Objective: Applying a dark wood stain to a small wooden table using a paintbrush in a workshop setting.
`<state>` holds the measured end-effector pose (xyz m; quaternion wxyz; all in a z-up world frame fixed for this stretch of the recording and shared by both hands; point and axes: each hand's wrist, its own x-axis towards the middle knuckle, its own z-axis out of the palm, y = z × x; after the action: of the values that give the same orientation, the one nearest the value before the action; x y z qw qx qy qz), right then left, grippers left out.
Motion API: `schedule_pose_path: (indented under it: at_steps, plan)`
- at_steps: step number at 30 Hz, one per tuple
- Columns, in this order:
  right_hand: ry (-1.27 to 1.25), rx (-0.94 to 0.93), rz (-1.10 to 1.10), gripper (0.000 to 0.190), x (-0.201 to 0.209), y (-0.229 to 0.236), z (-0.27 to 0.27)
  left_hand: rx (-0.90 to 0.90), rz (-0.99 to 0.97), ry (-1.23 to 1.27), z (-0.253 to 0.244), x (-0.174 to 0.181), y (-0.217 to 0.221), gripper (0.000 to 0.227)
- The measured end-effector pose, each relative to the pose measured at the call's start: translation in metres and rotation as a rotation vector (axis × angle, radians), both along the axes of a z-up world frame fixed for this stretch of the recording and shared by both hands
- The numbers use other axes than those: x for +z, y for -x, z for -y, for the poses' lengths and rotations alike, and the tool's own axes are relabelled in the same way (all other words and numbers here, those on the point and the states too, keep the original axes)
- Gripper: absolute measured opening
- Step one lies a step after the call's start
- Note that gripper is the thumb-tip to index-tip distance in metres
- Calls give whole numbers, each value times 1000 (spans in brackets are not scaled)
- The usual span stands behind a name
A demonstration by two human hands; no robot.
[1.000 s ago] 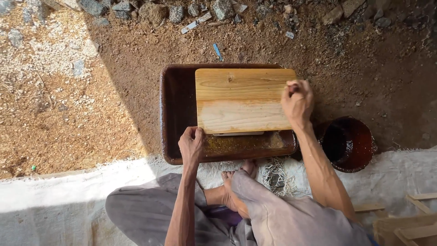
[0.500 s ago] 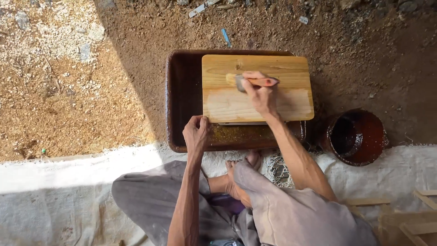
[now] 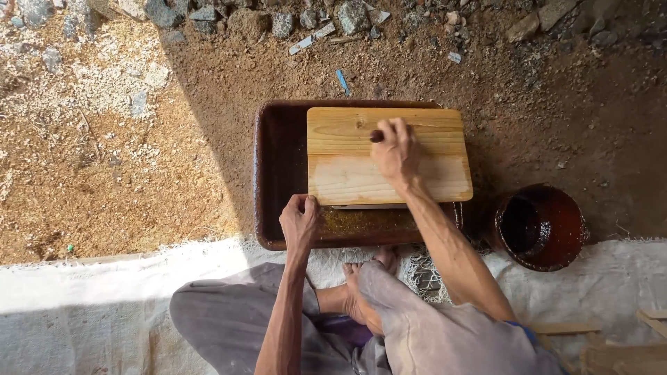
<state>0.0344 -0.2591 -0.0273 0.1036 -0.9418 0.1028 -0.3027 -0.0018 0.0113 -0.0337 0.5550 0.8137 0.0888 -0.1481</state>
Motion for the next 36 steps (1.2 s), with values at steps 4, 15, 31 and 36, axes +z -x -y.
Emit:
schedule_pose_path:
  at_steps: [4, 15, 31, 36]
  plan:
    - [-75, 312, 219, 17, 22, -62, -86, -31, 17, -21, -3, 1, -2, 33]
    - [-654, -81, 96, 18, 28, 30, 161, -33, -11, 17, -5, -5, -7, 32]
    - [-229, 496, 241, 7, 19, -107, -77, -39, -27, -4, -8, 1, -8, 33]
    - [-663, 29, -30, 16, 22, -77, 2, -42, -71, 0, -7, 28, -4, 33]
